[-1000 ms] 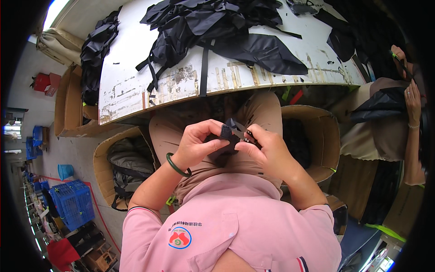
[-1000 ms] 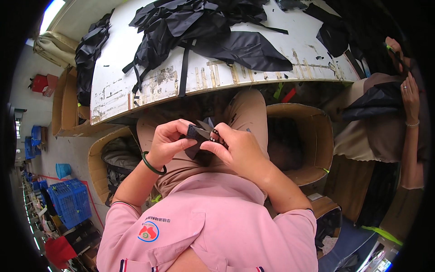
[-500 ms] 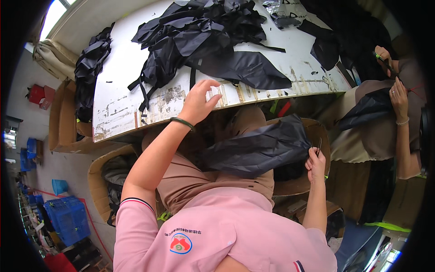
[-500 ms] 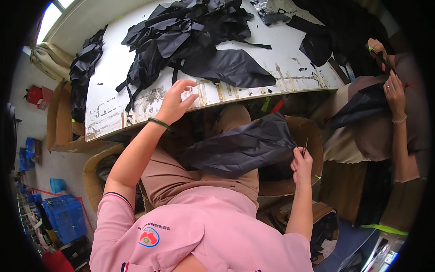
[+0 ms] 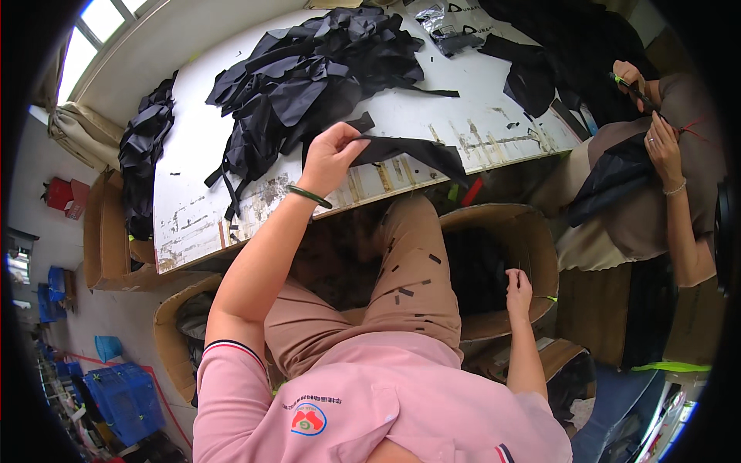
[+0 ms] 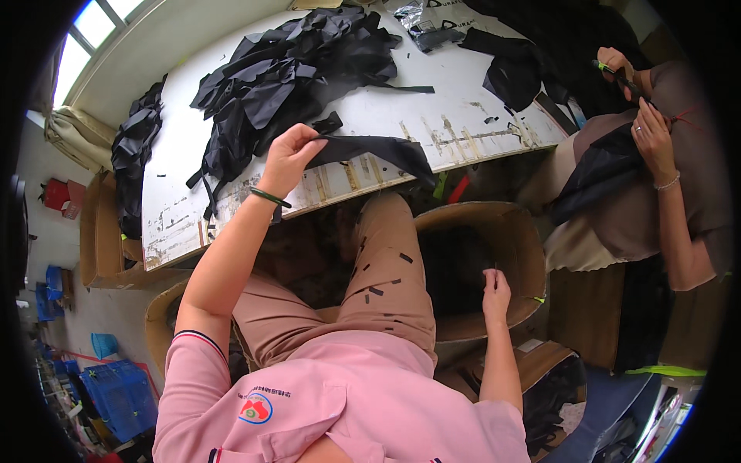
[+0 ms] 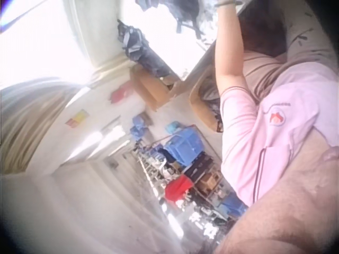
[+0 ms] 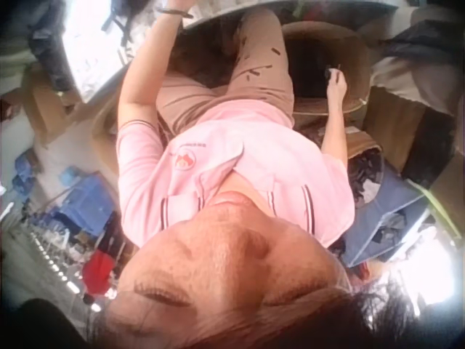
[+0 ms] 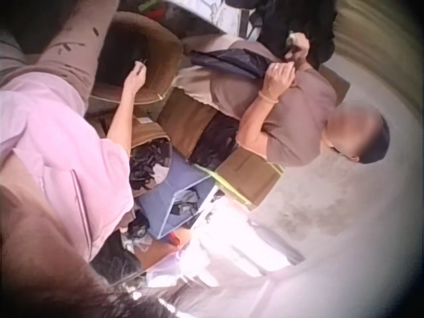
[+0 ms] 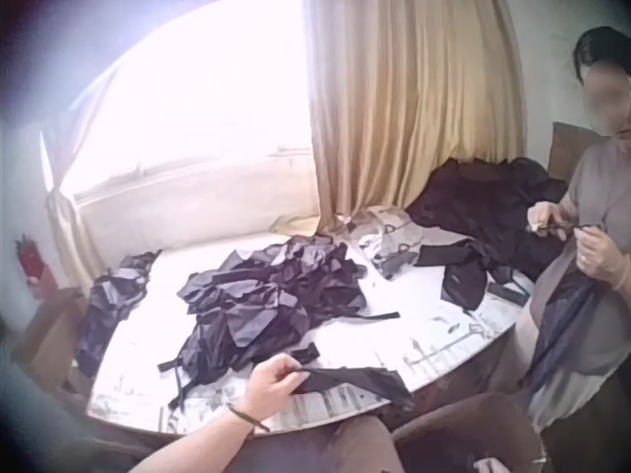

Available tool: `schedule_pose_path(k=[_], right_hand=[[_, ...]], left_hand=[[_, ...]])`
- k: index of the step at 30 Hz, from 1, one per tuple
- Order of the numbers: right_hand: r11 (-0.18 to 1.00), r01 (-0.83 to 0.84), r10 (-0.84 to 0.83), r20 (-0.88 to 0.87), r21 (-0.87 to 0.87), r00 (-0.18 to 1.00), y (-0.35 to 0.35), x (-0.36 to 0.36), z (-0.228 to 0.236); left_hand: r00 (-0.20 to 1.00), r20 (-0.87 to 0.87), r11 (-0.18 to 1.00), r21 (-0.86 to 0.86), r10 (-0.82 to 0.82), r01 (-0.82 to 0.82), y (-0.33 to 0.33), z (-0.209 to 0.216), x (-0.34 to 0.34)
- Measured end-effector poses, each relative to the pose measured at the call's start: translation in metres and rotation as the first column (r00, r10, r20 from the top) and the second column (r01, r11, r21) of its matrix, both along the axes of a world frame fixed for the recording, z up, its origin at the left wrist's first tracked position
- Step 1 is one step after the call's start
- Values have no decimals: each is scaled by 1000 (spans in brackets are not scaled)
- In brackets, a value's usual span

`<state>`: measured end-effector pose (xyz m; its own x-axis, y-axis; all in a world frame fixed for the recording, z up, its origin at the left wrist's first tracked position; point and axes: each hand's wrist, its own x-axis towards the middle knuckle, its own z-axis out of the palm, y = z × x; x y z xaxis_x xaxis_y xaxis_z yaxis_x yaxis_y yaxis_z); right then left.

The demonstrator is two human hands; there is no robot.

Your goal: Manually trim excess material from black fabric pieces using hand-held snips or scissors.

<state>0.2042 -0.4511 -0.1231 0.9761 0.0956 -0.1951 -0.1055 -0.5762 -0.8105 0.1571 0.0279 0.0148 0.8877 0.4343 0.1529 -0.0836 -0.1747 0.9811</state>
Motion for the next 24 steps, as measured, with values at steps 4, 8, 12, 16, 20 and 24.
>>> schedule_pose_path(k=[4,8,12,16,20,24], right_hand=[[941,-290,238,268,175,934,82,7,56],[729,-354,326,157,586,932,155,-1,99],[462,-300,507,30,835,862,221,-13,114],[429,-125,716,-253,894,651,271,-50,146],[160,-13,851,-132,987,508,303,-56,124],[154,-3,873,-134,988,470,313,-61,158]], left_hand=[[958,285,802,-577,20,155,-3,57,-37],[912,398,663,-710,99,237,-9,94,-84],[858,477,597,-750,191,284,-14,103,-128],[757,648,611,-633,84,474,-14,86,-162],[631,748,508,-469,-207,723,-41,63,-177],[743,514,521,-531,-429,668,-66,35,-197]])
